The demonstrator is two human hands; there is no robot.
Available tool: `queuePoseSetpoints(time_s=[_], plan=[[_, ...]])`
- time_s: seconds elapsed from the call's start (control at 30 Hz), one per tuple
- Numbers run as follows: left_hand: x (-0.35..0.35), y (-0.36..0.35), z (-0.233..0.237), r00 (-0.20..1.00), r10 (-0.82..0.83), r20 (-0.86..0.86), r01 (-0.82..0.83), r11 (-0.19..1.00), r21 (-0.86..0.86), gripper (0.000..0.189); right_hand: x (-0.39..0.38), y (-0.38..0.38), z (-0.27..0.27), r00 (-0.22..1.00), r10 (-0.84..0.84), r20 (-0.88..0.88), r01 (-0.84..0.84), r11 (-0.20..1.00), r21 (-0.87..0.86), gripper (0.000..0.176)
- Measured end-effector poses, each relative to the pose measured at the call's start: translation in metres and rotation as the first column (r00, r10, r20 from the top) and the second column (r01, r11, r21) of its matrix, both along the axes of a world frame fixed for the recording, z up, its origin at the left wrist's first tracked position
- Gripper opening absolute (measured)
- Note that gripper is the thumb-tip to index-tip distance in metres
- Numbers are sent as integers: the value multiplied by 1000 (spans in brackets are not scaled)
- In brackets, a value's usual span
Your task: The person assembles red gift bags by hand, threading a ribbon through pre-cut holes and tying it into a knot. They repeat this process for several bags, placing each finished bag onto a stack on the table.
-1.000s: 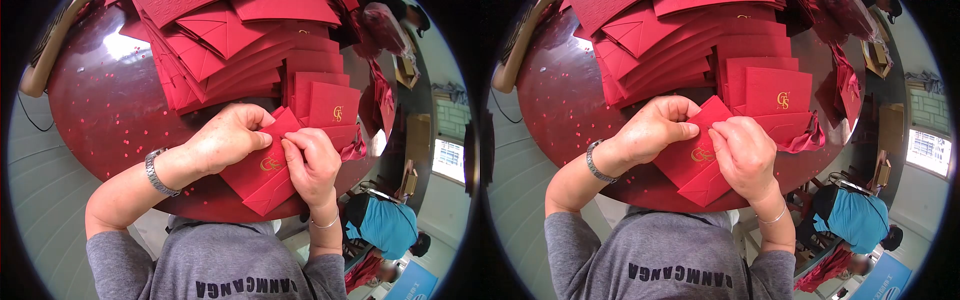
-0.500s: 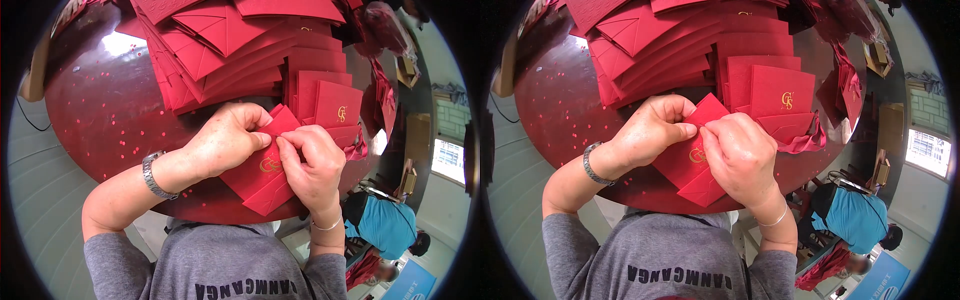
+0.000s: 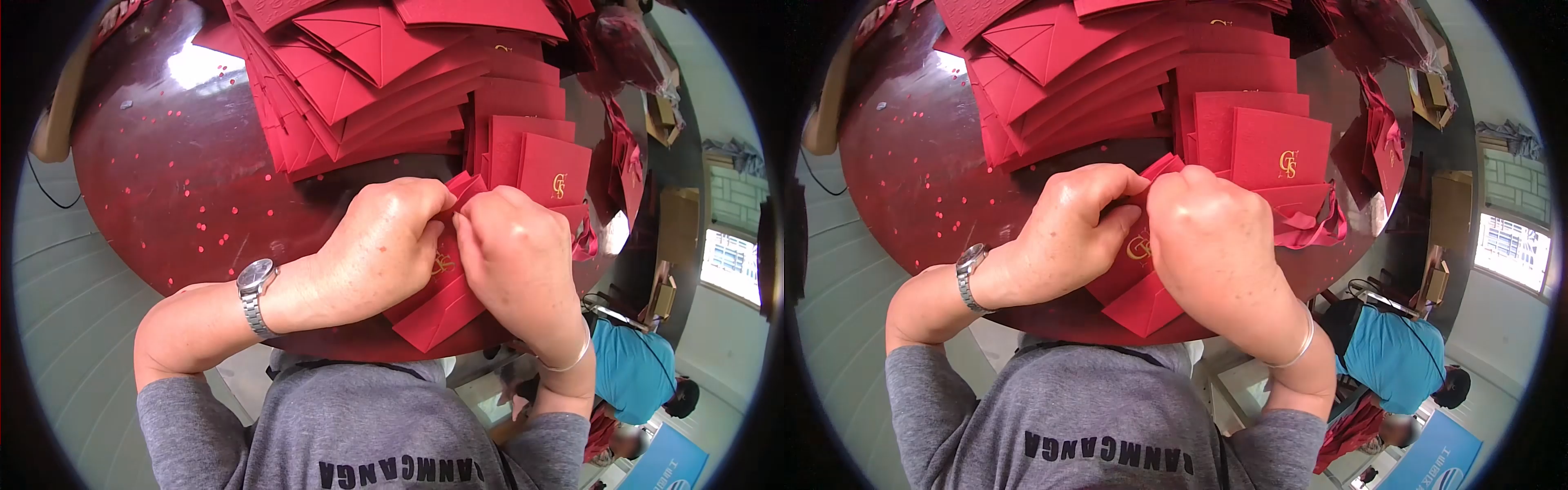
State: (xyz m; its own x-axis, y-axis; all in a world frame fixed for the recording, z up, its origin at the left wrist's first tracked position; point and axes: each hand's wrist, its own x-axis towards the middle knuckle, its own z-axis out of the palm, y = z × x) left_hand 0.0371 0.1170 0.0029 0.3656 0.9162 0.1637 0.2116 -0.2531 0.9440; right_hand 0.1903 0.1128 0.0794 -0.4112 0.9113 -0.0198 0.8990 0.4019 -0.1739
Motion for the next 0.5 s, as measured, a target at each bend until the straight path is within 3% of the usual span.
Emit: queuePoseSetpoints(time_s=[0.1,0.17,0.23,0.27,0.3,0.33,0.5], plan=[[-4,2,6,998,-24,-62,25,999,27,17,-6,3,2,997,47,65,-50,998,48,8],[-6,5,11,996,24,-86,-15,994,109,15,-2,8,-1,1000,28,-8,-28,999,41,8],[-6,9,12,996,76,53,-72,994,-84,14,6,10,-2,998,10,-69,-8,999,34,7],[-7,14,17,987,59,149,-1,931,-364,14,10,11,-2,971,-22,-239,16,999,-28,8],[-7,16,17,986,57,155,2,933,-359,14,13,11,-2,914,-63,-401,27,995,-94,9],[-7,16,15,987,32,154,36,907,-420,13,15,7,-2,901,-83,-426,56,996,-77,8],[-5,15,3,985,-5,175,94,860,-502,14,20,-12,-27,911,-23,-411,62,995,81,7]])
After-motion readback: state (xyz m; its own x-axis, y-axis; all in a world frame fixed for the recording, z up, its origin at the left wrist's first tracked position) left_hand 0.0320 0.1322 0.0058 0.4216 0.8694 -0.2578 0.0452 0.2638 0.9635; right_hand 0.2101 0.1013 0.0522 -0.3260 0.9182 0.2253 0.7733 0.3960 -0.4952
